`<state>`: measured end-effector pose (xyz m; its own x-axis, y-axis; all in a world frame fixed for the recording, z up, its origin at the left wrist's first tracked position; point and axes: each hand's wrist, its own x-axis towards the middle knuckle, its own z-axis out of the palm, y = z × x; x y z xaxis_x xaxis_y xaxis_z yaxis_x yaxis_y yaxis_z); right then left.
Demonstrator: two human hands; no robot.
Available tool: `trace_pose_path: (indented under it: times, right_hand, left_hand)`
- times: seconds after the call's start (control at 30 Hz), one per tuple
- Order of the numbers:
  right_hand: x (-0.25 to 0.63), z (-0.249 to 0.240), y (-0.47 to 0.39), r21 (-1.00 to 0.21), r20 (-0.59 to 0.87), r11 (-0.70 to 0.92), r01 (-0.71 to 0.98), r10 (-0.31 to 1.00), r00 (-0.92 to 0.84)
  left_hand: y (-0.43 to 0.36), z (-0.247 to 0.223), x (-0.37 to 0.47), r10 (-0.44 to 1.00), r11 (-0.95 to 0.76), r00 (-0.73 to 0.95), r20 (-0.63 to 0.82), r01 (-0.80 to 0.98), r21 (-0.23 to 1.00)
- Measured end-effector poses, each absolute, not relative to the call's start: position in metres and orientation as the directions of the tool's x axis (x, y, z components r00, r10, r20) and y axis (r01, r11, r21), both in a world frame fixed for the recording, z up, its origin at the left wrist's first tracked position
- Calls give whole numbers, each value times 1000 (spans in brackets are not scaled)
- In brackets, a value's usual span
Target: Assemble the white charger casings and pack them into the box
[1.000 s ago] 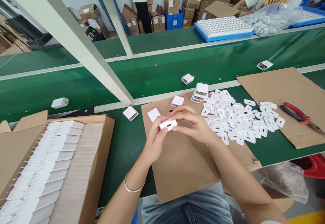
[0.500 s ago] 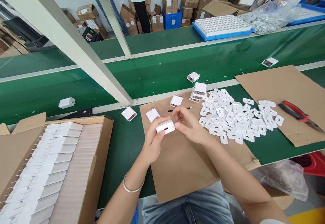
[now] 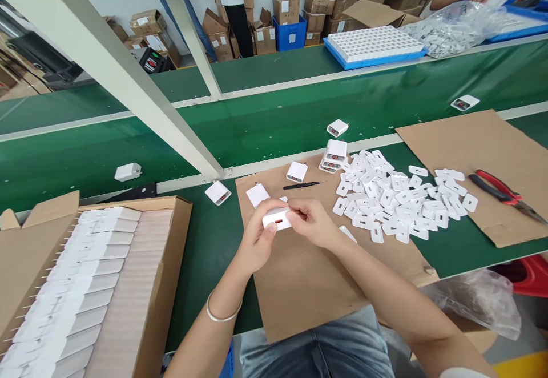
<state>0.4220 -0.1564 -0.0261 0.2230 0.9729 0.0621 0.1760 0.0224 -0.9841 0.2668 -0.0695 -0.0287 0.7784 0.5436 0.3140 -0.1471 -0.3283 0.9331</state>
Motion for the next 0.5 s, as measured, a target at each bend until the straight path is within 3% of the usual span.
trace_pose_path:
  times: [0.17, 0.5]
  right_hand:
    - [423, -27, -155, -986, 31, -8, 165, 972, 234]
    - [420, -27, -156, -977, 173, 145, 158, 967, 186]
  left_hand:
    - [-68, -31, 268, 589, -282, 769, 250, -94, 955]
    - [-72, -25, 267, 464, -714, 703, 539, -62, 697]
